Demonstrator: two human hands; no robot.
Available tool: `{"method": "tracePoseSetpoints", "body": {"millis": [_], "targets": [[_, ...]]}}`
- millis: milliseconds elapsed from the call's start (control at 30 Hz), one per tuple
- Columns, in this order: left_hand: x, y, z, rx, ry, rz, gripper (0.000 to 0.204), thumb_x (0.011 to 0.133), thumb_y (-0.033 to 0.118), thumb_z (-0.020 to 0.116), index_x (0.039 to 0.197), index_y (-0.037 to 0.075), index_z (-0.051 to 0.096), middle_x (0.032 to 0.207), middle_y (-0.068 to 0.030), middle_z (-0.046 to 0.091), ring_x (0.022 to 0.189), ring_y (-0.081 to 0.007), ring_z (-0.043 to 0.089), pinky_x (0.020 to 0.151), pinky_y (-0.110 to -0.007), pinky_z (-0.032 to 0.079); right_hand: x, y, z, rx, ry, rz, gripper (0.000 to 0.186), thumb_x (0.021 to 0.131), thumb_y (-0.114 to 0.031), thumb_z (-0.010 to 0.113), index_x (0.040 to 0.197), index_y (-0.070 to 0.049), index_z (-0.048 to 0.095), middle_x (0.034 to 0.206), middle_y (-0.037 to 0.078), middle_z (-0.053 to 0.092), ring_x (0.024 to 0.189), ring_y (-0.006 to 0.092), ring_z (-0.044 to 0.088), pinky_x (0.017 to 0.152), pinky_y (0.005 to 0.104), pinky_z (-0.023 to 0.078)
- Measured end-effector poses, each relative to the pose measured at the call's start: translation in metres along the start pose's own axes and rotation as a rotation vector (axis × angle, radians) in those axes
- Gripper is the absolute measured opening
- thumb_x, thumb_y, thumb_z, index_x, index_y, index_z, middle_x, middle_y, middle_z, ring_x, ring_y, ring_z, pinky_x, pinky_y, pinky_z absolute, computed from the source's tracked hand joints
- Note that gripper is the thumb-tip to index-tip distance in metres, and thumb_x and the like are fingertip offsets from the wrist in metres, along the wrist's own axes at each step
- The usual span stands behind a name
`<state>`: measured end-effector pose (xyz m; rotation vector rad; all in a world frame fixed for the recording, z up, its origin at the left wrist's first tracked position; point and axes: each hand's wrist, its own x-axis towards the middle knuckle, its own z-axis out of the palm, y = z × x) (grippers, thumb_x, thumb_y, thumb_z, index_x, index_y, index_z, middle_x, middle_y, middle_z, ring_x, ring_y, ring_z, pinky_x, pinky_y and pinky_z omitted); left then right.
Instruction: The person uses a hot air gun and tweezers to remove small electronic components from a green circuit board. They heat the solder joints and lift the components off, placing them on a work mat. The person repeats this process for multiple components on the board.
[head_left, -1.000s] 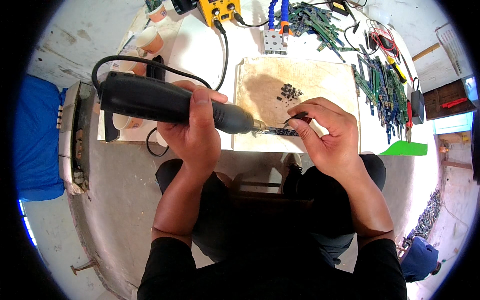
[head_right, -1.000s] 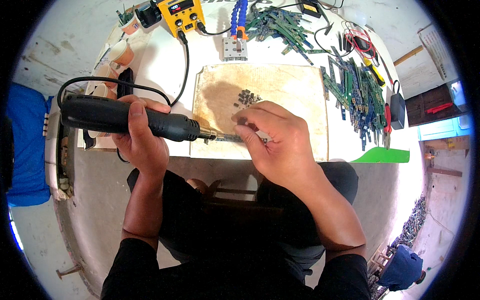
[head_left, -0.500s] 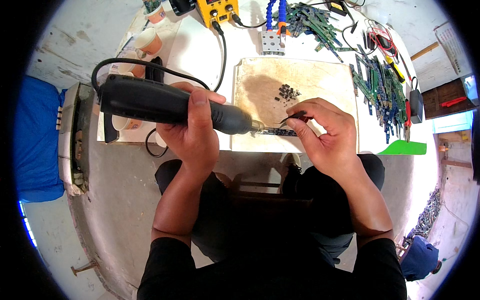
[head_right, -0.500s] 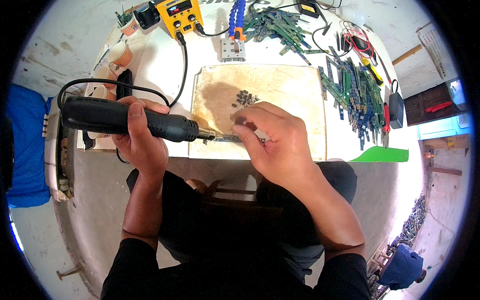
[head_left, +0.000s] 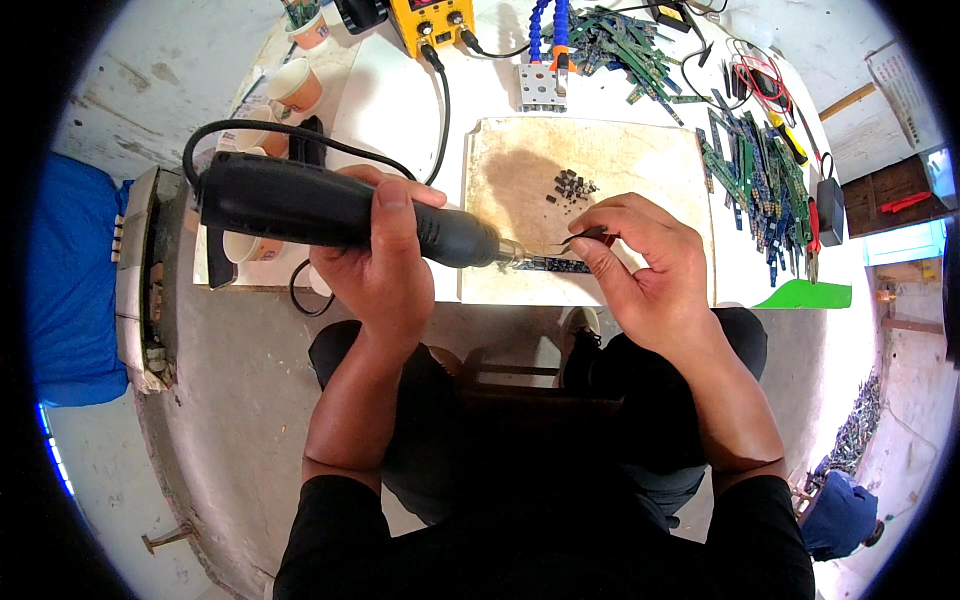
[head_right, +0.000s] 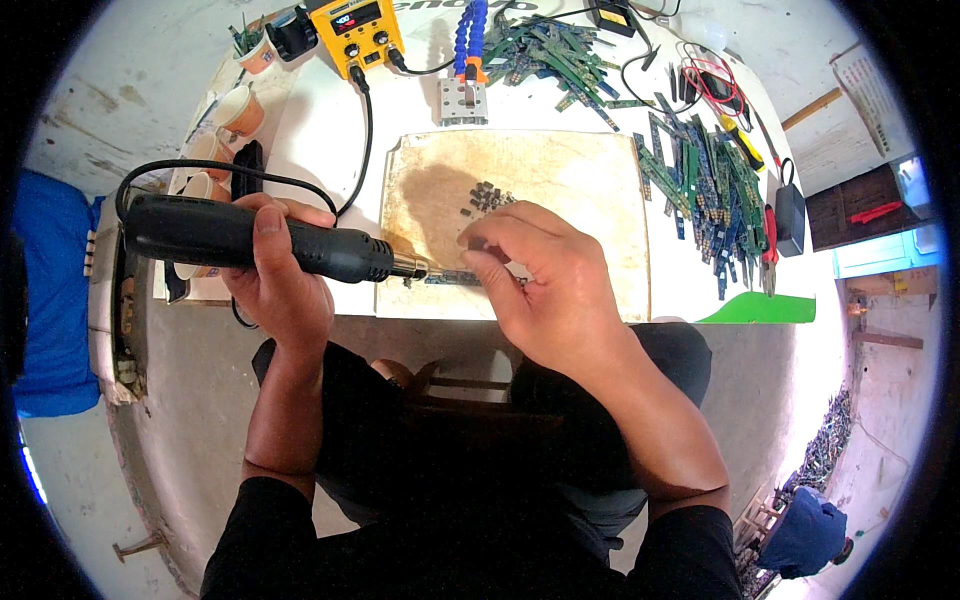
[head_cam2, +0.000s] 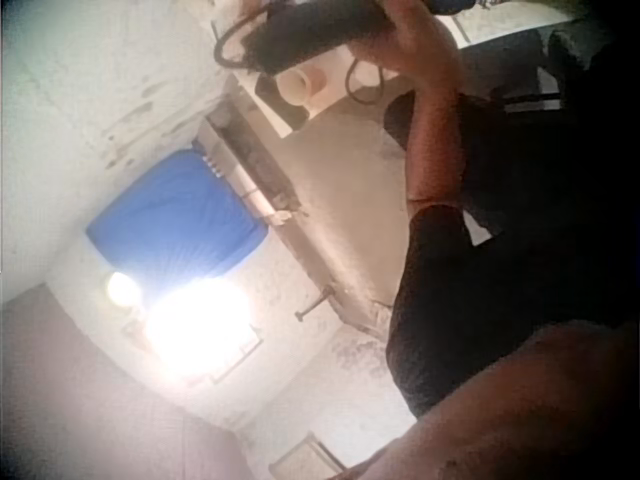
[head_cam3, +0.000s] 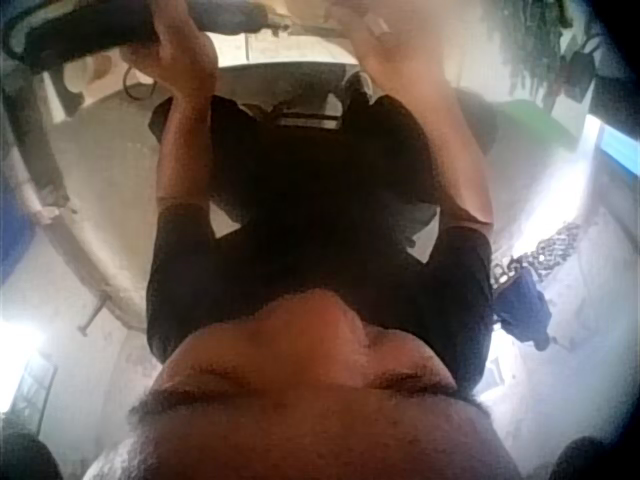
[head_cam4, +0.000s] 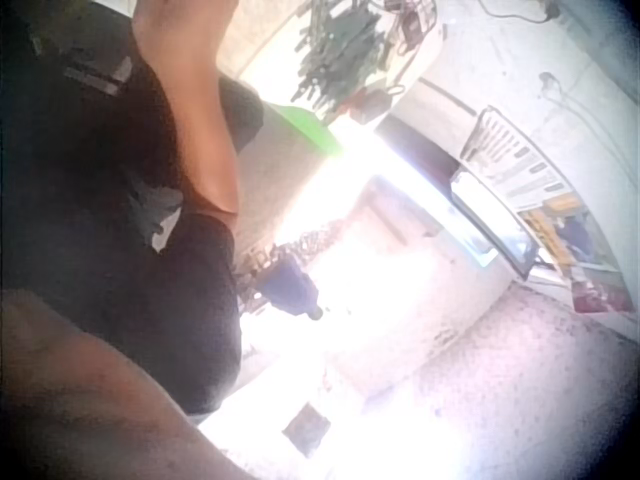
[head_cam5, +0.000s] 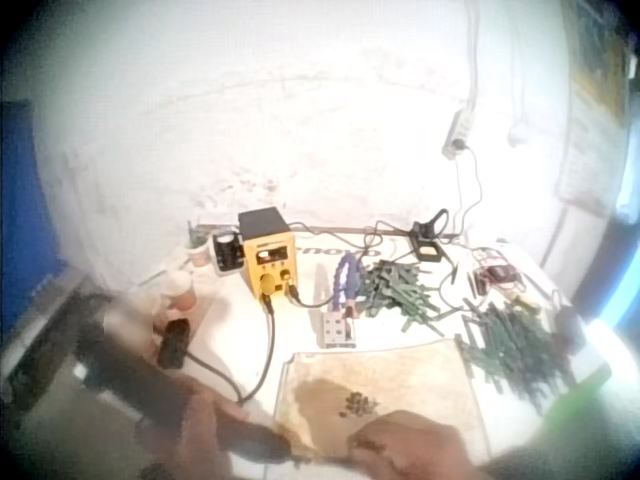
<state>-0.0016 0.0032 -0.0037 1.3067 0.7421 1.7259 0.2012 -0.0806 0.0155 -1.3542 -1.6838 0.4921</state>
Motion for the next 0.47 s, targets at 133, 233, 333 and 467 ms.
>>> {"method": "tracePoseSetpoints", "body": {"millis": [133, 233, 333, 467], "targets": [[-0.0017, -0.0008, -0.0014, 0.021, -0.036, -0.012, 0.01, 0.093, 0.013, 0.061, 0.092, 0.003, 0.058, 0.071, -0.0068, 0.068, 0.064, -0.0083, 0.062, 0.067, -0.021, 0.047, -0.0002, 0.001, 0.0, 0.005, 0.002, 0.002, 0.009, 0.082, 0.003, 0.067, 0.091, 0.002, 0.066, 0.084, 0.014, 0.065, 0.075, 0.0268, 0.066, 0.067, 0.0318, 0.052], [-0.0016, 0.0011, -0.0029, 0.022, -0.041, -0.019, 0.01, 0.093, 0.013, 0.06, 0.093, 0.003, 0.058, 0.071, -0.0066, 0.067, 0.064, -0.0083, 0.061, 0.066, -0.02, 0.047, 0.0001, 0.0009, 0.0001, 0.014, 0.004, -0.004, 0.009, 0.082, 0.003, 0.067, 0.091, 0.002, 0.066, 0.084, 0.014, 0.066, 0.076, 0.0268, 0.067, 0.067, 0.0319, 0.052], [0.0, 0.004, -0.0038, 0.032, -0.029, -0.021, 0.011, 0.093, 0.014, 0.06, 0.093, 0.003, 0.058, 0.071, -0.0069, 0.068, 0.064, -0.0086, 0.061, 0.065, -0.02, 0.047, -0.0004, 0.0009, 0.0006, 0.013, -0.003, -0.01, 0.008, 0.082, 0.003, 0.067, 0.091, 0.002, 0.066, 0.085, 0.014, 0.066, 0.077, 0.0269, 0.067, 0.068, 0.0319, 0.052], [0.0005, 0.0021, -0.0027, 0.017, -0.041, 0.002, 0.014, 0.093, 0.016, 0.062, 0.095, 0.003, 0.058, 0.073, -0.0074, 0.069, 0.069, -0.0118, 0.066, 0.071, -0.022, 0.051, -0.0007, 0.0019, 0.0, -0.001, -0.028, -0.024, 0.009, 0.083, 0.002, 0.067, 0.092, 0.001, 0.066, 0.087, 0.014, 0.067, 0.08, 0.0275, 0.067, 0.07, 0.0321, 0.053]]}}
